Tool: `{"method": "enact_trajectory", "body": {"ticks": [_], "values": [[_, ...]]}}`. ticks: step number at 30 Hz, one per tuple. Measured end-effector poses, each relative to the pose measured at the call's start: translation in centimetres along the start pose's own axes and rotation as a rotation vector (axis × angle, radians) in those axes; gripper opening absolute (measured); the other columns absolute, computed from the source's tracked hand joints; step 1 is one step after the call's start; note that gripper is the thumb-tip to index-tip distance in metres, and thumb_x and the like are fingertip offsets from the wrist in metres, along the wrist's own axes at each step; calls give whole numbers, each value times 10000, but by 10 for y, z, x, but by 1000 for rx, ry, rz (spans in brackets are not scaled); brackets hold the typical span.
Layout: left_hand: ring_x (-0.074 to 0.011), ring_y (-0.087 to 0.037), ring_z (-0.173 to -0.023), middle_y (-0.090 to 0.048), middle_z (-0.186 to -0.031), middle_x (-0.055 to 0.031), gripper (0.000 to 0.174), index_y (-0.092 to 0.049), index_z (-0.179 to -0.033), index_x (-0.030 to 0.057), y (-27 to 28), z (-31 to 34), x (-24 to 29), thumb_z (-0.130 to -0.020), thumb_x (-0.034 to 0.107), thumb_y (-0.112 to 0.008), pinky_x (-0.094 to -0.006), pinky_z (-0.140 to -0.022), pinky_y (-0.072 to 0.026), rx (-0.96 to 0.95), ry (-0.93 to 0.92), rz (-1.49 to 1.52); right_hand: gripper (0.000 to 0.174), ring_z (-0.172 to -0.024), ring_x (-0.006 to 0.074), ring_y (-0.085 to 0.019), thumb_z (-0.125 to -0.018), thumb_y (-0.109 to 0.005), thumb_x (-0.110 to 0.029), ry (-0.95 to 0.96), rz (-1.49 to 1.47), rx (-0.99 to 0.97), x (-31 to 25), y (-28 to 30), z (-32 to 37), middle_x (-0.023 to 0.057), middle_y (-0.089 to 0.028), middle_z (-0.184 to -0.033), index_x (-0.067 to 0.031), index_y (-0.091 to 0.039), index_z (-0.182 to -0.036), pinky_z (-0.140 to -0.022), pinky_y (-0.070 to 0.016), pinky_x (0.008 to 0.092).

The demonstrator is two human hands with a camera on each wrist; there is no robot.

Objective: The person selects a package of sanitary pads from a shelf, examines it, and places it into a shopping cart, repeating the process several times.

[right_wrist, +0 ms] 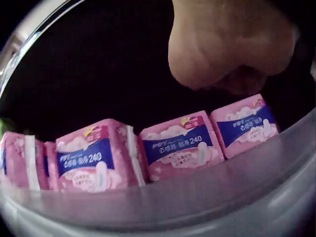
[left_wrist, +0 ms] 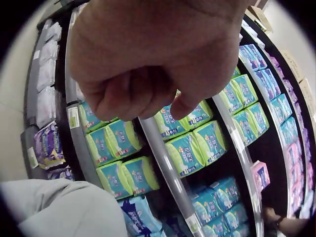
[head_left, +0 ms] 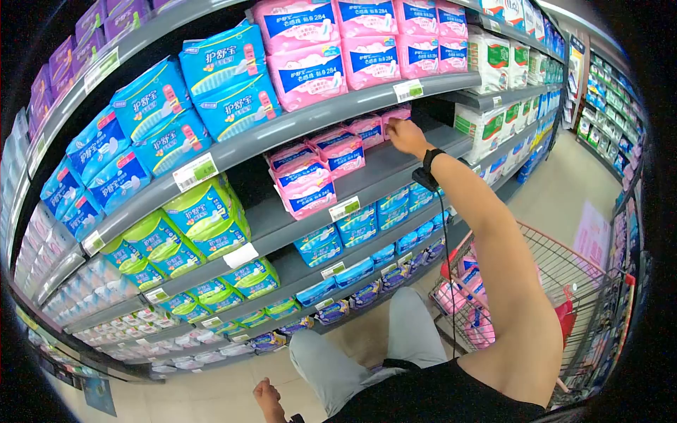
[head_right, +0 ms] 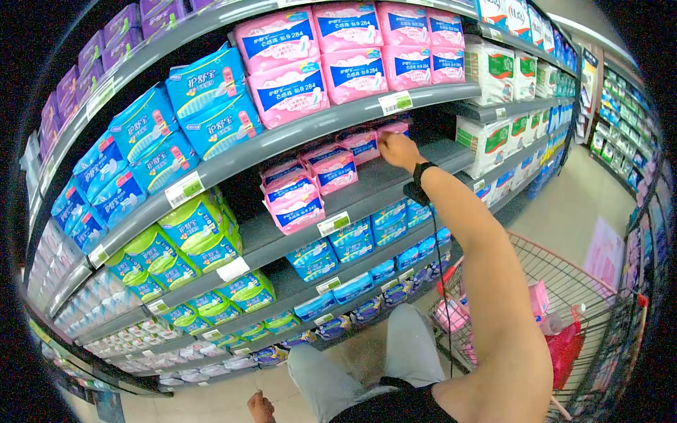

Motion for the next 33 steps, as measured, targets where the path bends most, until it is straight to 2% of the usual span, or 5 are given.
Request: {"method": "enact_trajectory", "body": {"ticks": [6,9,15,18,33], "values": [[-40,-253,-414,-314,-495,77,445,-358,-605,186,-28,-9,22,-981,200,-596,-262,-393,-174,-25,-8,-53,434,-715,387,-672,-956,-602,-424,-291,-231,411,105,-43,-23,216,-691,-835,1,-640,-881,-628,-498,495],[-43,-259,-416,-318,-496,74,440,-372,-605,184,-36,-19,18,-984,194,-595,-260,-391,-181,-44,-7,-66,491,-515,223,-538,-971,-575,-489,-733,-623,-120,126,-71,-27,101,-603,-670,-17,-647,-857,-453,-391,399],[-65,-284,-467,-350,-540,79,397,-445,-627,170,-56,-9,48,-1001,248,-552,-278,-426,-210,-28,-78,-307,483,-426,117,-355,-970,-557,-533,-1016,-843,-107,93,-64,-24,21,-438,-565,-89,-575,-783,-394,-226,301],[-55,-290,-470,-354,-552,84,359,-475,-653,164,-51,-7,49,-999,234,-540,-263,-424,-214,-2,-78,-304,260,-567,134,-495,-952,-566,-272,-714,-586,-317,146,-108,-43,40,-596,-785,-125,-543,-1165,-434,-368,308],[-56,-303,-484,-377,-582,88,217,-628,-825,99,-63,-6,34,-984,234,-572,-259,-433,-237,-60,-180,-376,192,-451,110,-384,-991,-498,-221,-844,-943,118,108,-40,-26,13,-495,-654,-98,-571,-863,-392,-237,290]]}}
Point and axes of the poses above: each hand's wrist, its own z-axis away from the middle knuckle, its own y-axis out of the back of the hand, x = y × z, the point moved 6 cm from there along -z, towards the middle knuckle
